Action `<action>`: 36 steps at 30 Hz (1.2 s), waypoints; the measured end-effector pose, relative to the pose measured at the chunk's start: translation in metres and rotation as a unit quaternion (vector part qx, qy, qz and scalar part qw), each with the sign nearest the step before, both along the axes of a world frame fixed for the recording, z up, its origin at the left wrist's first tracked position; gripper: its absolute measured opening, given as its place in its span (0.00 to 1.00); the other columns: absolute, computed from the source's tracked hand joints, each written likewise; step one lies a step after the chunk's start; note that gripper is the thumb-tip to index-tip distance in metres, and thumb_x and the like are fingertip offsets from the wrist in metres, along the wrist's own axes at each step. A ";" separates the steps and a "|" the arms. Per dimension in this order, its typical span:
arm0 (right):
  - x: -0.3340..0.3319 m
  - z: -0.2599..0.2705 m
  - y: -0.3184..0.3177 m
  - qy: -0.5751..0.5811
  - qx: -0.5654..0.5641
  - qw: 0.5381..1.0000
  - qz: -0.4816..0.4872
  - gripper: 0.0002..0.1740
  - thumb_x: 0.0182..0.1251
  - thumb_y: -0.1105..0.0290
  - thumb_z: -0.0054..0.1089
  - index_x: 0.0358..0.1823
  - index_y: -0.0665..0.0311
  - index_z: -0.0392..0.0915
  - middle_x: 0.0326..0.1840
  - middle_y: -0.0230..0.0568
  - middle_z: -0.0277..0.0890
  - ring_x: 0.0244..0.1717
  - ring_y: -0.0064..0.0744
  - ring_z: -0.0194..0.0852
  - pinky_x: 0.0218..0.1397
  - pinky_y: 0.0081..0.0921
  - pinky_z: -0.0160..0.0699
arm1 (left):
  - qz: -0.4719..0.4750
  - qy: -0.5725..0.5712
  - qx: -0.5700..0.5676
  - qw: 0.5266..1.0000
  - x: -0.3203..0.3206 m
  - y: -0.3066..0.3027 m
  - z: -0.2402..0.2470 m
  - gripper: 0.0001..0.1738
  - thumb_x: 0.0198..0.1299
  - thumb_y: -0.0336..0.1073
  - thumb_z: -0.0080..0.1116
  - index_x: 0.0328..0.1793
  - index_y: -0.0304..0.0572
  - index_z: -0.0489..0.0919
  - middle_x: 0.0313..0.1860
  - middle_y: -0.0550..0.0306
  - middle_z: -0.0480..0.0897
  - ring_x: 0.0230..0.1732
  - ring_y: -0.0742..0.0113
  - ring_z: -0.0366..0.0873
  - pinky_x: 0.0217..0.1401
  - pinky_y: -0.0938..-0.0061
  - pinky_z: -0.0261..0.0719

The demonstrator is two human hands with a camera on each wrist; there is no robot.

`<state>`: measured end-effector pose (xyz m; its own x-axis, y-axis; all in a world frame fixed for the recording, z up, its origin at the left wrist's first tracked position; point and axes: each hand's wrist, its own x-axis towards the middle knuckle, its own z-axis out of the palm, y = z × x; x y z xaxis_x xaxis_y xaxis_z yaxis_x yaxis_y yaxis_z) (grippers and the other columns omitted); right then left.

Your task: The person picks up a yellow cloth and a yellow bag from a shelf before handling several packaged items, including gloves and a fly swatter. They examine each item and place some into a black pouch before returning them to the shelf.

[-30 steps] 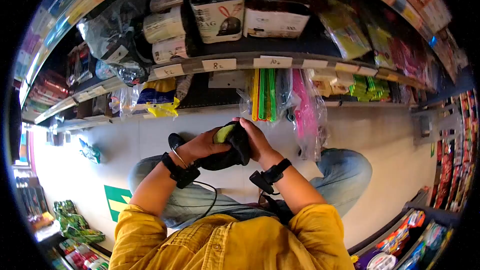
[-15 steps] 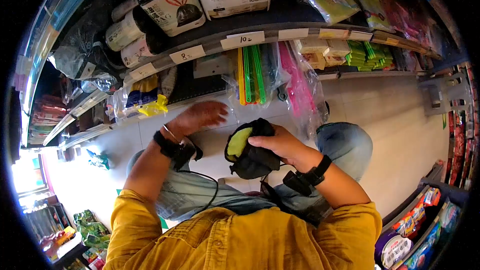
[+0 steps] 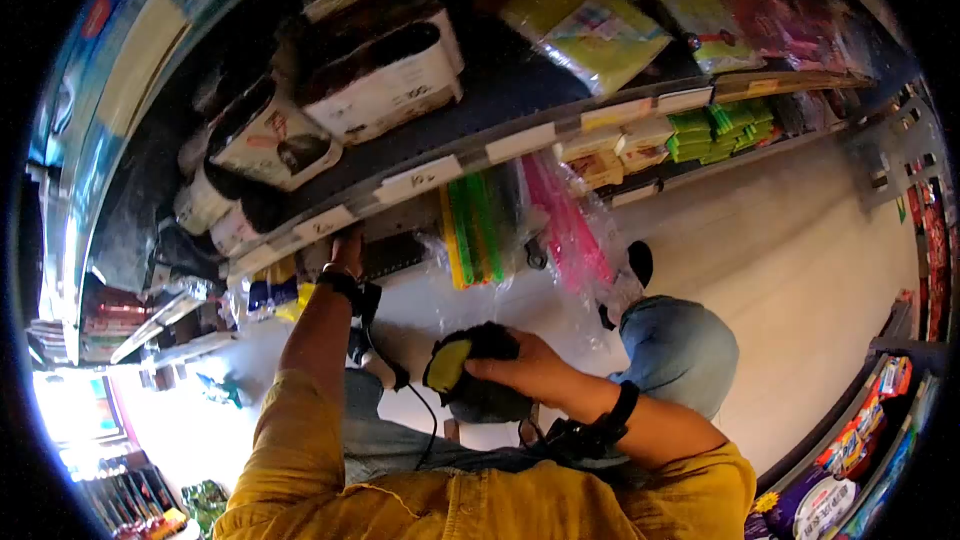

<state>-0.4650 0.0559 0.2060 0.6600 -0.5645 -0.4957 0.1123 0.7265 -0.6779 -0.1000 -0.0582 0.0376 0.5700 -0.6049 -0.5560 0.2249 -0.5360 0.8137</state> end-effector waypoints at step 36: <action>-0.003 -0.011 0.004 -0.003 -0.014 1.000 -0.017 0.21 0.55 0.68 0.61 0.49 0.70 0.70 0.45 0.42 0.75 0.45 0.32 0.75 0.53 0.31 0.73 | -0.400 -0.376 -0.054 0.834 0.012 0.109 0.057 0.18 0.43 0.31 0.60 0.44 0.41 0.76 0.40 0.51 0.79 0.43 0.52 0.76 0.44 0.65 0.75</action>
<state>-0.4681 0.0601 0.1948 0.6426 -0.6007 -0.4757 0.1411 0.7029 -0.6971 -0.0876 0.0512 0.0951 0.1232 -0.9825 -0.1399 -0.7655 -0.1838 0.6166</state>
